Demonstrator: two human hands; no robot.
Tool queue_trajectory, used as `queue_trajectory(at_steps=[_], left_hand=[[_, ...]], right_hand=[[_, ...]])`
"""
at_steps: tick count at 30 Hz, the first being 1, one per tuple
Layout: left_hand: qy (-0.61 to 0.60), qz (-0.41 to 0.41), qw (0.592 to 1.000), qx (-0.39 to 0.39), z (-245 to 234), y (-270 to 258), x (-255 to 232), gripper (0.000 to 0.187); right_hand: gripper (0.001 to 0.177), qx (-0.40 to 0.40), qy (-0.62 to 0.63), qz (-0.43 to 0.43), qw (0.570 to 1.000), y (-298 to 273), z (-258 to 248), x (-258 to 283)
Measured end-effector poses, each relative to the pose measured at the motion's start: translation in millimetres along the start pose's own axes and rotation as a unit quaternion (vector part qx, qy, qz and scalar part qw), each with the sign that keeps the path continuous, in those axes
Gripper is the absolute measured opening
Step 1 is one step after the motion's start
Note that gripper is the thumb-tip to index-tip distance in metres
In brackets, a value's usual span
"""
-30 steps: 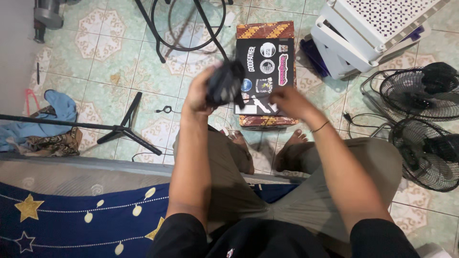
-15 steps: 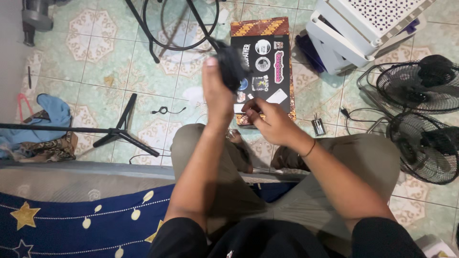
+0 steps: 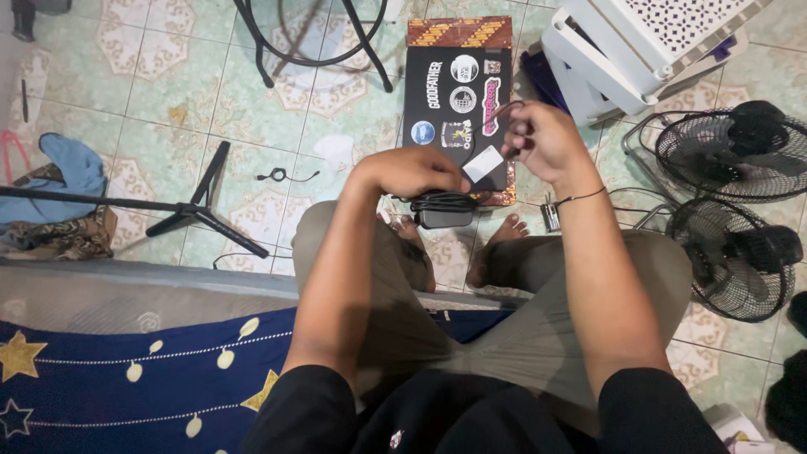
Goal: The person assembles a small electric fan by attaching the fan blades to the motor housing using a screwdriver. They then secure the front grill and test the fan by plugging it in. Finally, they disassemble the fan and place the parts into a plastic crate.
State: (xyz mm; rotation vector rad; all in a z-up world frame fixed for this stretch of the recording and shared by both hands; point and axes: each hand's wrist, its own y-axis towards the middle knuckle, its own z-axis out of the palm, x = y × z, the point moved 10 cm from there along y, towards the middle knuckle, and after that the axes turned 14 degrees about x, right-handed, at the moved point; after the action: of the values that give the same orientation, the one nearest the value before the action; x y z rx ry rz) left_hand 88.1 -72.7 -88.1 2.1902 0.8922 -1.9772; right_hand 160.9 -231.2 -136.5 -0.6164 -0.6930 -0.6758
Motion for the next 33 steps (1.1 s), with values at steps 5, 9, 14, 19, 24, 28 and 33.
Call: queue_trajectory(at_steps=[5, 9, 14, 19, 24, 28, 33], left_hand=[[0.081, -0.168, 0.981, -0.044, -9.1, -1.3, 21.7, 0.051], [0.169, -0.212, 0.948, -0.166, -32.3, -9.2, 24.3, 0.054], [0.070, -0.154, 0.891, -0.421, -81.0, -55.4, 20.2, 0.052], [-0.164, 0.116, 0.838, -0.508, -98.3, -85.3, 13.3, 0.040], [-0.387, 0.271, 0.809, -0.351, -61.9, -41.3, 1.6, 0.043], [-0.252, 0.171, 0.947, -0.100, -16.3, -0.9, -25.4, 0.042], [0.021, -0.005, 0.994, -0.111, -13.3, 11.9, -5.2, 0.041]], right_hand=[[0.015, -0.042, 0.042, -0.099, 0.993, -10.9, -4.0, 35.5], [0.021, 0.017, 0.065, -0.222, 0.973, -51.0, 21.0, 84.7], [0.027, 0.085, -0.245, -0.178, 0.949, -94.5, 68.8, 87.3], [0.031, 0.178, -0.440, 0.112, 0.873, -71.0, 78.0, 9.9], [0.028, 0.119, -0.495, 0.049, 0.859, -24.9, 70.8, -20.7], [0.014, 0.160, -0.370, 0.029, 0.915, -5.9, 47.9, -36.7], [0.020, 0.148, -0.308, 0.070, 0.937, 3.9, 15.8, -68.4]])
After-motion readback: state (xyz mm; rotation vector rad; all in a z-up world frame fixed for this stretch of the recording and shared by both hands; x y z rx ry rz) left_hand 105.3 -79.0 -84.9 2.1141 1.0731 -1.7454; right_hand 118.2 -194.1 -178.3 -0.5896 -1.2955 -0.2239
